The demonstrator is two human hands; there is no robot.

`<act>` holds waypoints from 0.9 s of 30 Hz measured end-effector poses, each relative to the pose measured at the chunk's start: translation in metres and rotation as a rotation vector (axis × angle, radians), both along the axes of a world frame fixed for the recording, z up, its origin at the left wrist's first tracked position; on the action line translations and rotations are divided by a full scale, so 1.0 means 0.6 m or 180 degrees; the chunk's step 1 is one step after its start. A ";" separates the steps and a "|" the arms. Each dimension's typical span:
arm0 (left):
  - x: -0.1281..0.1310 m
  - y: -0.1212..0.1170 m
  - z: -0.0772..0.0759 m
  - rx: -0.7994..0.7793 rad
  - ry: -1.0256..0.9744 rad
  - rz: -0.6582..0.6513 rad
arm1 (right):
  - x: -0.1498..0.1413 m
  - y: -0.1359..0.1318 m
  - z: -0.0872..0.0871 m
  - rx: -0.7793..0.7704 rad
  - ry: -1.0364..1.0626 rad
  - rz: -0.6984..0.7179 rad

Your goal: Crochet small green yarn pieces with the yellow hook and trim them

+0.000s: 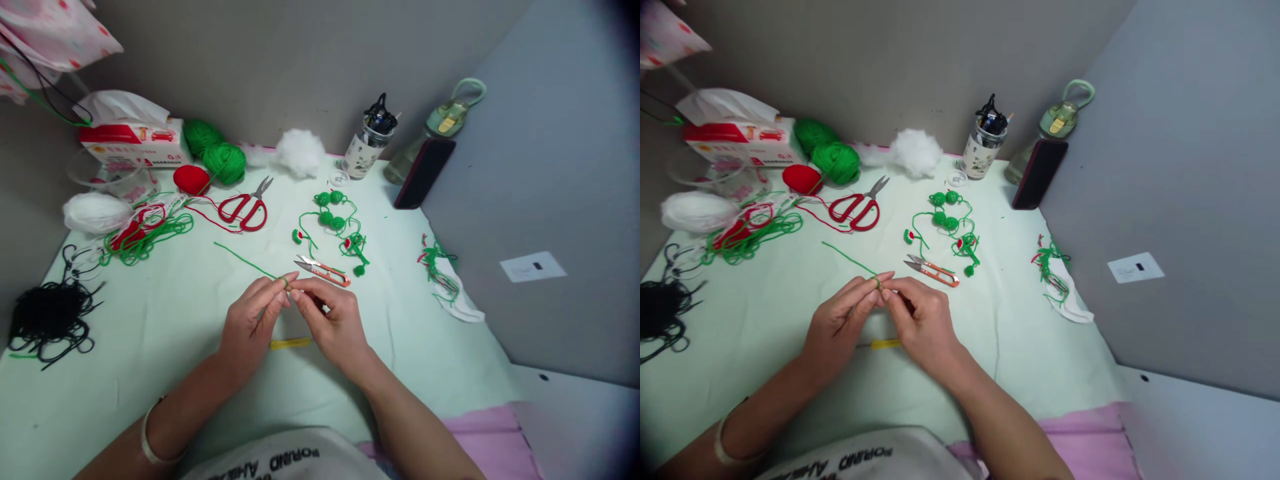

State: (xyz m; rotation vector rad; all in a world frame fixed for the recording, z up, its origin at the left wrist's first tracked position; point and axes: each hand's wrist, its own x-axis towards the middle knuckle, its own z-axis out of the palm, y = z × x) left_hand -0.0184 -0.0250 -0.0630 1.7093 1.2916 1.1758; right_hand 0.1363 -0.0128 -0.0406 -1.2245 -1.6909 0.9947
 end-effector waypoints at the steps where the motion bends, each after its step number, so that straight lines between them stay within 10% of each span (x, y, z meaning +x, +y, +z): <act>1: -0.001 0.000 0.000 0.0033 0.0053 -0.0005 | 0.000 0.000 0.000 -0.0030 -0.0001 0.0006; 13: -0.004 -0.002 0.007 0.0225 0.0515 -0.0094 | 0.008 -0.002 -0.006 0.0393 -0.0383 0.0238; 27: -0.002 -0.003 -0.012 0.0544 0.0870 0.0005 | 0.014 0.014 -0.002 -0.0519 0.0161 0.0190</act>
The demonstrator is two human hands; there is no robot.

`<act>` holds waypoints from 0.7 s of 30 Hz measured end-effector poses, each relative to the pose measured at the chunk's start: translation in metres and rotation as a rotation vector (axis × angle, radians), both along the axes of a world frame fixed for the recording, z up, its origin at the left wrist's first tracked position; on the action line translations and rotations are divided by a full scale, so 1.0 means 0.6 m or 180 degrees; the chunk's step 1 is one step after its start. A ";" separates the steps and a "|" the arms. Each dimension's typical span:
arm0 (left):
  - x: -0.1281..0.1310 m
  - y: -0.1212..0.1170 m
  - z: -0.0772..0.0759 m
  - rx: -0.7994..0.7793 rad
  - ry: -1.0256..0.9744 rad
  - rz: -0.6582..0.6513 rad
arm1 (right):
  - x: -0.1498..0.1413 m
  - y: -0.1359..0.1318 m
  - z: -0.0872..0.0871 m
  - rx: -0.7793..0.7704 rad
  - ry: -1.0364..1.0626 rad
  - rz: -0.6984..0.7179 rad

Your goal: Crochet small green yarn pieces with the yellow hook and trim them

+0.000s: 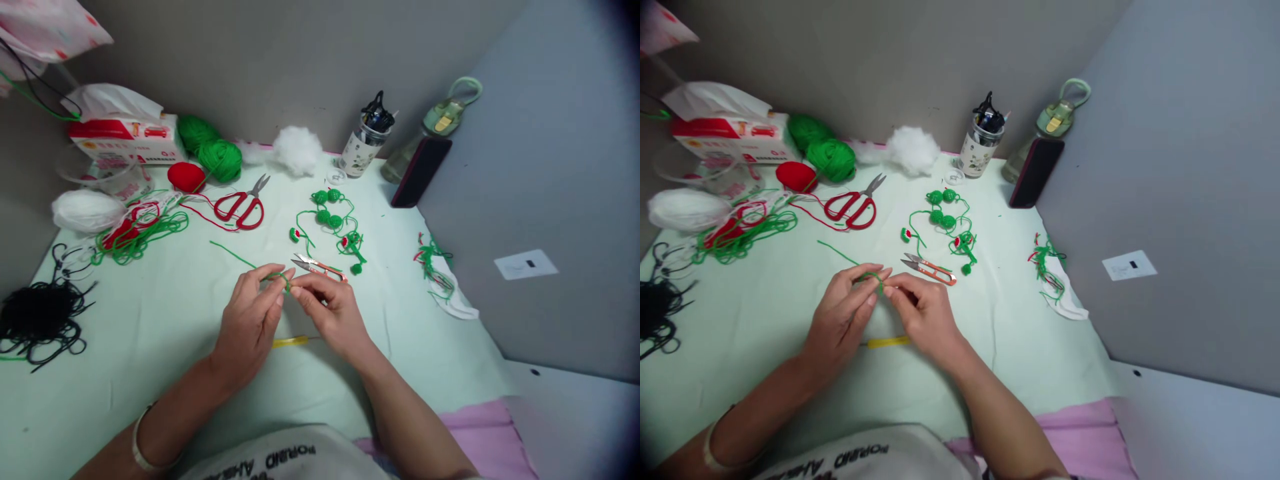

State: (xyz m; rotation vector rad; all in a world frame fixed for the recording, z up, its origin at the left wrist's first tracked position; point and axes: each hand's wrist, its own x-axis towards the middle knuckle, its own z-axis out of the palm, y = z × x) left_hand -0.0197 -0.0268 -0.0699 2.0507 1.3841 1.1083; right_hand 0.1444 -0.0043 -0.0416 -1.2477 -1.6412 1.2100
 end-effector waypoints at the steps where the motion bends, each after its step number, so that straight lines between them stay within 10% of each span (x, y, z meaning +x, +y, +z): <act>1: 0.000 0.000 0.001 0.0051 0.0068 0.0006 | 0.001 0.002 0.000 -0.0100 0.0112 -0.0027; 21: -0.003 0.005 -0.004 0.0357 0.0471 -0.0063 | 0.002 0.011 -0.007 -0.1147 0.1110 0.0104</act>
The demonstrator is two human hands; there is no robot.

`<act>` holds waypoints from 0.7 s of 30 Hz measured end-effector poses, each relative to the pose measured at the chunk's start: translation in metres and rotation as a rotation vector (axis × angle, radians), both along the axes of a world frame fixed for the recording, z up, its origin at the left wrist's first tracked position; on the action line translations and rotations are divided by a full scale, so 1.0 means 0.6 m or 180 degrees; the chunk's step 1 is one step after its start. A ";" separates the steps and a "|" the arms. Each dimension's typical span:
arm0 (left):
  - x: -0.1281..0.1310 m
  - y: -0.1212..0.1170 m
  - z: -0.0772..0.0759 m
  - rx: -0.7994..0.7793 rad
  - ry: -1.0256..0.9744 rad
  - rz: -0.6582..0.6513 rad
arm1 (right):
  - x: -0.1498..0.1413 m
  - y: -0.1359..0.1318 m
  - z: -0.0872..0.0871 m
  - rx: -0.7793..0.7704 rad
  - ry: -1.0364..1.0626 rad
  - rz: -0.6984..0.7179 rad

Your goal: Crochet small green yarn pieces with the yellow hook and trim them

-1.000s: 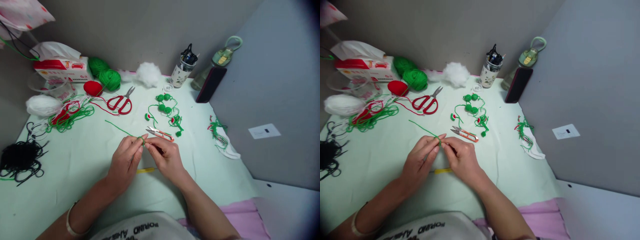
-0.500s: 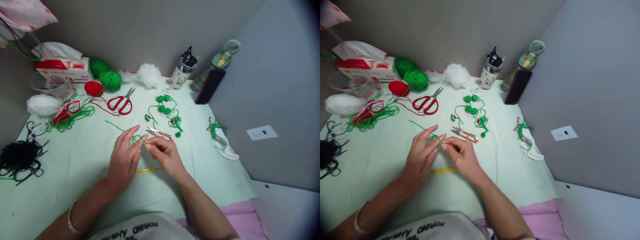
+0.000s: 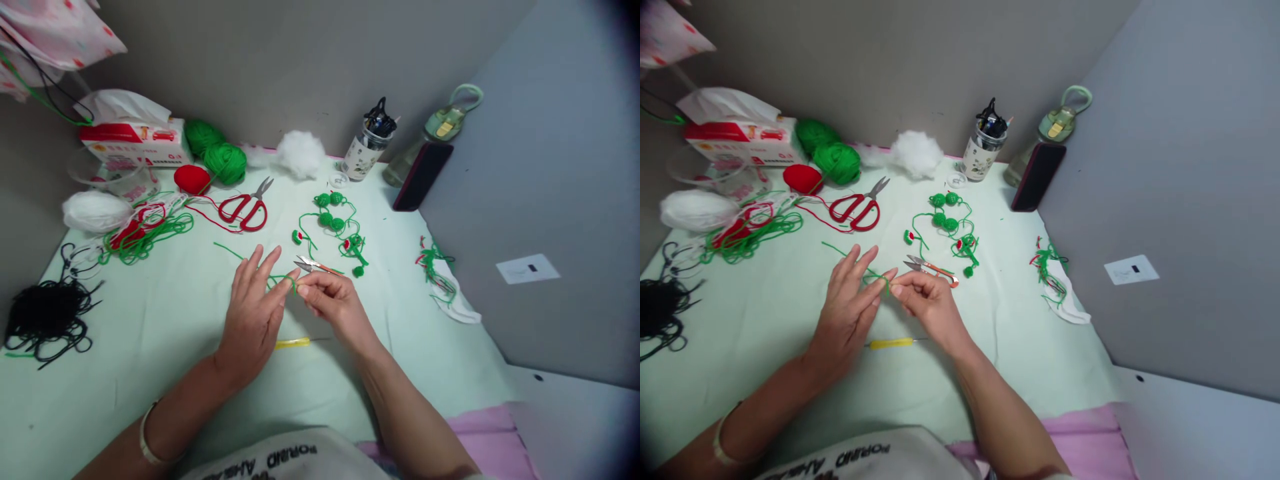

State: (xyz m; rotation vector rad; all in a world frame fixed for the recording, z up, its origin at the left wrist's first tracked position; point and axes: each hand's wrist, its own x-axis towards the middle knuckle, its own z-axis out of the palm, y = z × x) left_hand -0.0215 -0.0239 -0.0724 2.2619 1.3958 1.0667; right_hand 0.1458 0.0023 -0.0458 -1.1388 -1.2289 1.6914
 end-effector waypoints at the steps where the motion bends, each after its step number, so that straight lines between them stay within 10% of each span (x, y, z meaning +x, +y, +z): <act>1: 0.000 0.000 0.000 -0.0002 0.0014 0.0003 | 0.000 0.000 -0.002 -0.0029 0.0037 0.0011; 21: -0.005 0.004 -0.012 0.0056 -0.0094 -0.0113 | -0.004 0.007 -0.008 -0.0624 0.0556 -0.0015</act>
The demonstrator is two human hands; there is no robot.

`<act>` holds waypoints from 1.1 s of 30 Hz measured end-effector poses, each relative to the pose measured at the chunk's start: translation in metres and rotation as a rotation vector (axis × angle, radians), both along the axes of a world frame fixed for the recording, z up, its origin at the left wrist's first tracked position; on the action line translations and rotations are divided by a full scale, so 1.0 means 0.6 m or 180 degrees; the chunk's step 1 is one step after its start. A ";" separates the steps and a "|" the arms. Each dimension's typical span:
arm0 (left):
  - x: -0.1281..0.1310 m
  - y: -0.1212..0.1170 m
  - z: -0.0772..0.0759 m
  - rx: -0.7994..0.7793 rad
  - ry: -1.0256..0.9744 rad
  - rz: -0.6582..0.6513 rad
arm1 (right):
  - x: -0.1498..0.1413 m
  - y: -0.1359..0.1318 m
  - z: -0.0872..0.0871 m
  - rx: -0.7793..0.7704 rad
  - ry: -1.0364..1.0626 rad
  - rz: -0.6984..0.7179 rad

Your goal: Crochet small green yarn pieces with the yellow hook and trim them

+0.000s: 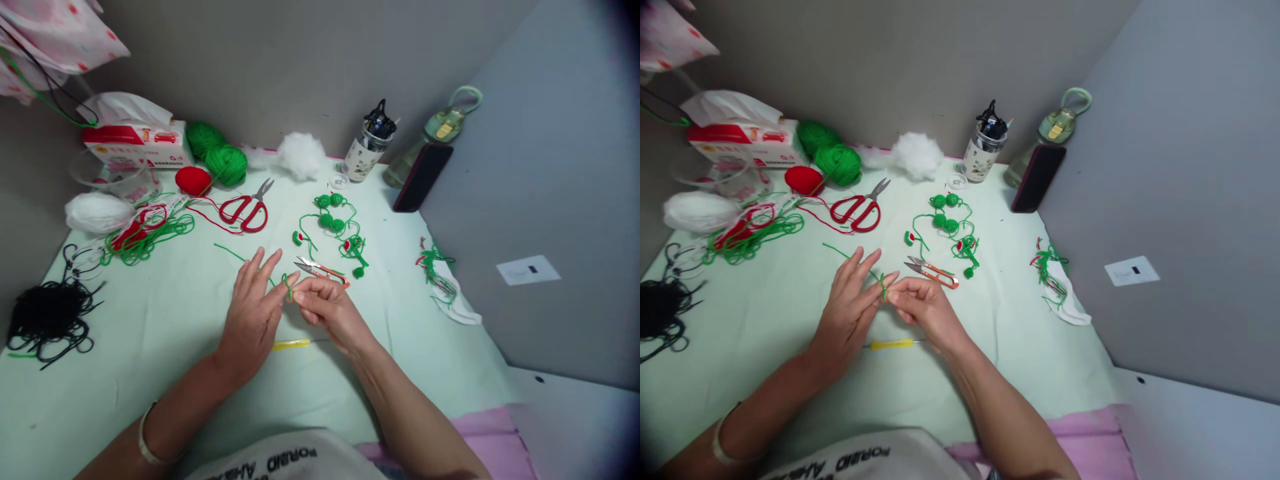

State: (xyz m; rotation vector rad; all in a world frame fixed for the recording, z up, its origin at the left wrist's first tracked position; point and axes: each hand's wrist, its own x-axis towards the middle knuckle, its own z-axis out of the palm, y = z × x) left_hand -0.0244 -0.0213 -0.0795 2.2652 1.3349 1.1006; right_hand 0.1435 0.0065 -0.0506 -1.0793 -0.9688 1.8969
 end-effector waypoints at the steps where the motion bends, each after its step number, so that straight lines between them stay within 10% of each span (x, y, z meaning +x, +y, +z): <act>1: 0.000 0.000 -0.001 0.0009 -0.0023 -0.0002 | -0.001 -0.001 0.000 -0.0041 0.0026 0.0027; 7: -0.003 0.003 -0.001 -0.0061 -0.0049 0.0019 | -0.003 -0.005 0.000 0.0011 0.0071 0.0233; 19: -0.007 0.000 0.023 -0.1980 -0.2398 0.0560 | -0.011 -0.032 0.001 0.1691 -0.1592 -0.0271; 33: -0.001 -0.002 0.026 -0.2455 -0.3101 0.0672 | -0.016 -0.045 -0.015 0.3858 -0.3575 -0.0016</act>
